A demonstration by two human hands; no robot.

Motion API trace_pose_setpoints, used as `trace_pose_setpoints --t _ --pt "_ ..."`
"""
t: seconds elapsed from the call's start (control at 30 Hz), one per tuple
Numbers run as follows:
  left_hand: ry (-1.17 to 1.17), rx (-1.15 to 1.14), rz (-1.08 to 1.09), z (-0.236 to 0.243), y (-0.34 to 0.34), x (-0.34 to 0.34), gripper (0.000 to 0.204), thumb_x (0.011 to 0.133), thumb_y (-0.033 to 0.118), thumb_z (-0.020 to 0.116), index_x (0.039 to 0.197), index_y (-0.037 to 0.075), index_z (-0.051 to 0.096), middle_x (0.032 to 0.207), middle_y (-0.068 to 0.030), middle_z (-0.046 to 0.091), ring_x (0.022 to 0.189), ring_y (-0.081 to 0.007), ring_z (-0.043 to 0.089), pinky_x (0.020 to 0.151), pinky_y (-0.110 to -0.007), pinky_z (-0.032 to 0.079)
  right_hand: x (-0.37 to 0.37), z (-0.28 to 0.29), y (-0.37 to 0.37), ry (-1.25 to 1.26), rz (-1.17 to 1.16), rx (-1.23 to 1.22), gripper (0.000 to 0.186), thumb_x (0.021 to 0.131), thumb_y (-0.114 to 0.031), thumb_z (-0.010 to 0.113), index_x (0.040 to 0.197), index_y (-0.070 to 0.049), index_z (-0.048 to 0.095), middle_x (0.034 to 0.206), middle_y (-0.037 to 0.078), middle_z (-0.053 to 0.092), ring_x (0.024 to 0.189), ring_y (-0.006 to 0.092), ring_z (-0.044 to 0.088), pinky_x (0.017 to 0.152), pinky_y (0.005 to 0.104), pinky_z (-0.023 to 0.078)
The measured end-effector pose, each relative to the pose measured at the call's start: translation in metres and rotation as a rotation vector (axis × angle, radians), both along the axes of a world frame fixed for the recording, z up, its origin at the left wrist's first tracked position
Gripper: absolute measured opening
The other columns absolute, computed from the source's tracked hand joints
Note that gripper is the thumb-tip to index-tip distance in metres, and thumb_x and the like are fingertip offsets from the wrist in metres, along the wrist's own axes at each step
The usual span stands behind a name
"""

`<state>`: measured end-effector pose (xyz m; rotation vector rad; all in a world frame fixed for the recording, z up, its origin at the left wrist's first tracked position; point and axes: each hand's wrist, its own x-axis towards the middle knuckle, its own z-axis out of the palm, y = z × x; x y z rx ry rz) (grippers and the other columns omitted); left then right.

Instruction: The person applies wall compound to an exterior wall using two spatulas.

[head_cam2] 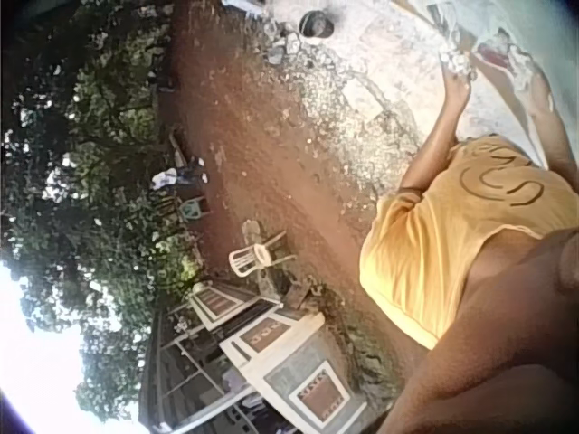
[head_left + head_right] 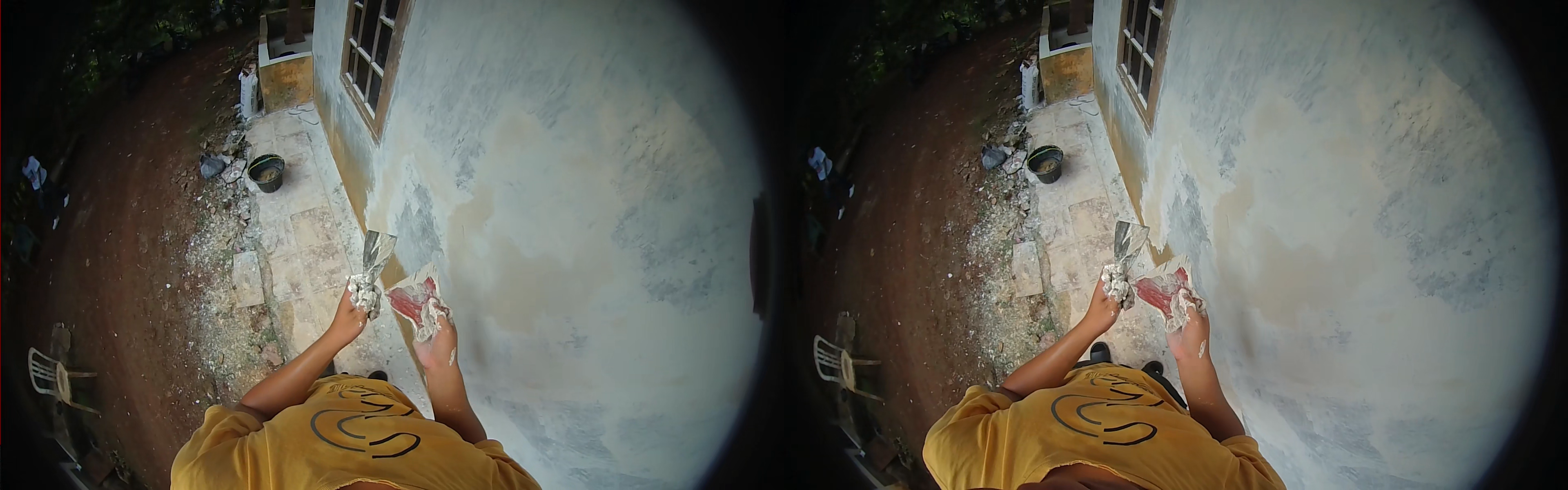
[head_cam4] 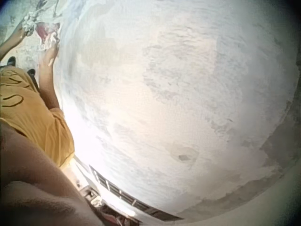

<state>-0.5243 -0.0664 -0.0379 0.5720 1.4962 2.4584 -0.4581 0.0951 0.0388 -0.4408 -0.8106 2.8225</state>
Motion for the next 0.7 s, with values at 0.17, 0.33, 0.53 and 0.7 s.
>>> trace_pose_setpoints --t 0.17,0.33,0.53,0.7 --pt "0.265 -0.278 0.154 0.005 0.011 0.002 0.040 0.089 0.006 0.042 0.128 0.002 0.031 0.110 -0.0085 0.050 0.099 -0.0178 0.050 0.087 -0.031 0.041 0.000 -0.002 -0.030 -0.061 0.030 -0.016 0.036 0.090 -0.005 0.047 0.126 0.002 0.046 0.123 0.012 0.052 0.113 0.0241 0.051 0.097 0.0369 0.041" --pt "0.478 -0.452 0.183 0.015 0.015 -0.001 0.051 0.078 -0.004 0.049 0.126 -0.001 0.032 0.113 -0.0122 0.051 0.106 -0.0222 0.050 0.095 -0.033 0.037 -0.002 -0.011 -0.033 0.032 0.022 -0.043 0.041 0.089 -0.005 0.044 0.130 0.000 0.043 0.127 0.012 0.050 0.115 0.0241 0.050 0.100 0.0368 0.039" --pt "0.331 -0.349 0.129 0.018 0.014 0.004 0.046 0.078 0.000 0.055 0.121 -0.003 0.040 0.112 -0.0156 0.053 0.105 -0.0279 0.052 0.092 -0.034 0.039 -0.002 0.004 -0.039 0.018 0.090 -0.115 0.046 0.090 -0.009 0.039 0.135 -0.003 0.037 0.133 0.011 0.045 0.121 0.0241 0.045 0.104 0.0377 0.033" --pt "0.442 -0.437 0.142 0.028 0.012 0.002 0.044 0.078 0.000 0.056 0.119 -0.003 0.041 0.108 -0.0172 0.055 0.102 -0.0285 0.054 0.090 -0.034 0.041 0.001 -0.004 -0.037 -0.019 0.088 -0.075 0.046 0.091 -0.013 0.039 0.136 -0.004 0.037 0.135 0.010 0.044 0.123 0.0234 0.043 0.105 0.0376 0.031"
